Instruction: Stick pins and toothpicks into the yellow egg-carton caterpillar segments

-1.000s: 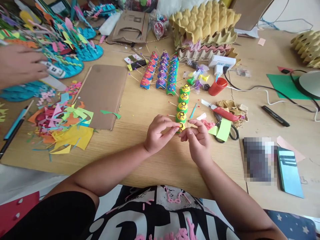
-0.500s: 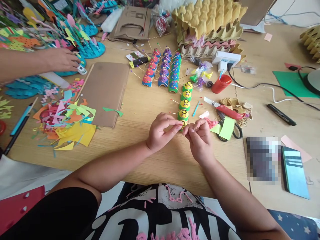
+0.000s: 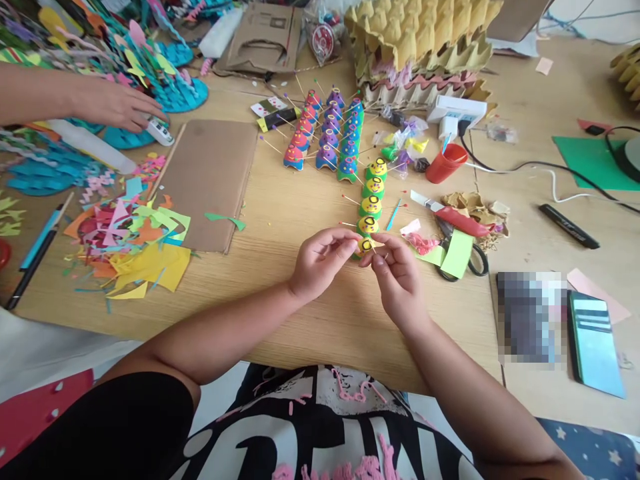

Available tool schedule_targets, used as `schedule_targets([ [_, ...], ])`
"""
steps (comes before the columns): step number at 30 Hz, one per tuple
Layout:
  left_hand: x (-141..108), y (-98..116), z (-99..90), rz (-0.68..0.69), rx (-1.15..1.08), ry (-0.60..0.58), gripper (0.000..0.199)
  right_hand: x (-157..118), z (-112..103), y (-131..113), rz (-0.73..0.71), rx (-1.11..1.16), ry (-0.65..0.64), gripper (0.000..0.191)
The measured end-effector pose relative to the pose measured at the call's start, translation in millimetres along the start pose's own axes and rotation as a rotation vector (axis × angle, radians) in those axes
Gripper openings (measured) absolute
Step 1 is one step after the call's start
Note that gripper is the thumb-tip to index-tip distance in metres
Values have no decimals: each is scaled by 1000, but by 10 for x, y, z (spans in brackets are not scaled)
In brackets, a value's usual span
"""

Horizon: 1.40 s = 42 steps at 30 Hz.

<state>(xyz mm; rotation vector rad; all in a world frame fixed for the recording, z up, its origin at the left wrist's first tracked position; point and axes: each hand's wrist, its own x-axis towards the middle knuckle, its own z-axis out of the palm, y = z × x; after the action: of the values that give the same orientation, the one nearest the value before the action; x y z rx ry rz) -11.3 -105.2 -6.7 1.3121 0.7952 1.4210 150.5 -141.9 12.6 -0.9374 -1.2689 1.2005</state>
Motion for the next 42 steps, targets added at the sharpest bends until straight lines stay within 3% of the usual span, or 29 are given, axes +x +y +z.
schedule_targets([
  [6, 0, 48, 42, -317, -336, -25, 24, 15, -2, 23, 0, 15, 28, 20],
  [11, 16, 116, 73, -411, -472, -41, 34, 20, -11, 54, 1, -7, 30, 20],
  [20, 32, 40, 54, -256, -187, 16, 29, -14, -19, 65, -92, -236, 17, 22],
  [32, 54, 140, 22, 247, 252, 41, 5, -36, -37, 61, -185, -452, 11, 27],
  [37, 56, 146, -7, 286, 370, 46, 5, -41, -24, 33, -176, -431, -13, 27],
  [42, 49, 158, -32, 311, 475, 21, 12, -43, -13, 20, -58, -330, -36, 23],
])
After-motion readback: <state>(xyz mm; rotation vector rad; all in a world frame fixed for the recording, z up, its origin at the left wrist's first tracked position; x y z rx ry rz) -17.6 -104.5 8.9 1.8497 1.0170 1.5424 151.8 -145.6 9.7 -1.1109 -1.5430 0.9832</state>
